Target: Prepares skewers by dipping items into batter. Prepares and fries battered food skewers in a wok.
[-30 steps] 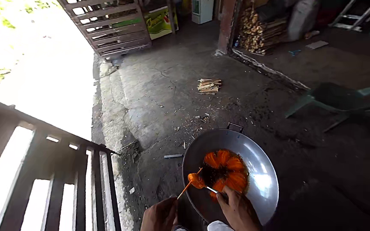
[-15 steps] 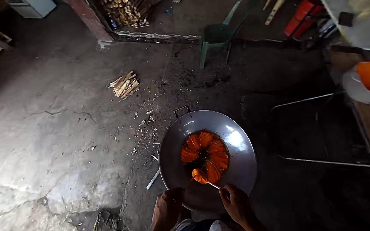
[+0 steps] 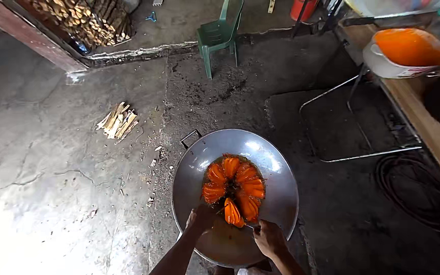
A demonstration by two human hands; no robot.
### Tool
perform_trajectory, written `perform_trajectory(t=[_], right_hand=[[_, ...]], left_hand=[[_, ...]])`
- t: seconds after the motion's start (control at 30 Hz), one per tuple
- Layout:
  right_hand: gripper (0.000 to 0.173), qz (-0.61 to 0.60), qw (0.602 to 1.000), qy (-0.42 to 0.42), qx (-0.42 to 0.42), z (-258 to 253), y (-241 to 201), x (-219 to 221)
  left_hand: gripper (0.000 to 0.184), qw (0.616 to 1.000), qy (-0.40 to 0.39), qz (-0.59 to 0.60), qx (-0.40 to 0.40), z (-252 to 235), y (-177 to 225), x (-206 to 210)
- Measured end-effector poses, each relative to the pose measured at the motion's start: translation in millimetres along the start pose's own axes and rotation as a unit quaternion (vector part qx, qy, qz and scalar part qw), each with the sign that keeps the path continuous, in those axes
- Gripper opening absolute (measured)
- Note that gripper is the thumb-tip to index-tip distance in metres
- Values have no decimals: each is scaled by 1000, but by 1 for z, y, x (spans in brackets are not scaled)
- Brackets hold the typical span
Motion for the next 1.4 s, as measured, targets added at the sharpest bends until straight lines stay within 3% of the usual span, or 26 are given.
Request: perform_trajectory(t=[0.17, 0.3, 0.53, 0.73, 0.97, 1.27, 1.4], right_hand=[[46, -29, 997, -46, 52, 4, -1, -1], [42, 19, 995, -50, 79, 35, -7, -18], [37, 134, 979, 145, -43, 35, -11, -34], [35, 215, 962, 137, -93, 12, -47, -53], [36, 246, 951, 148, -113, -2, -66, -48], [36, 228, 962, 128, -79, -17, -63, -34], [35, 186, 964, 178, -62, -4, -41, -30]], left_hand=[[51, 997, 14, -65, -42, 1, 32, -11], [51, 992, 6, -113, -65, 3, 50, -20], [51, 991, 1, -116, -64, 2, 49, -23], [49, 993, 0, -105, -48, -3, 47, -21], [45, 993, -2, -118, -19, 5, 49, -23], [29, 972, 11, -234, -3, 63, 61, -30], [27, 965, 10, -263, 5, 89, 53, -26]])
Point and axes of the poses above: each hand's wrist, its own z-axis away from the middle knuckle, its own x-axis out of the palm, y = z × x, the point moved 1 cm from there along -z, towards the middle knuckle, and after that the axes turned 2 degrees about -y, right-handed, at the moved point
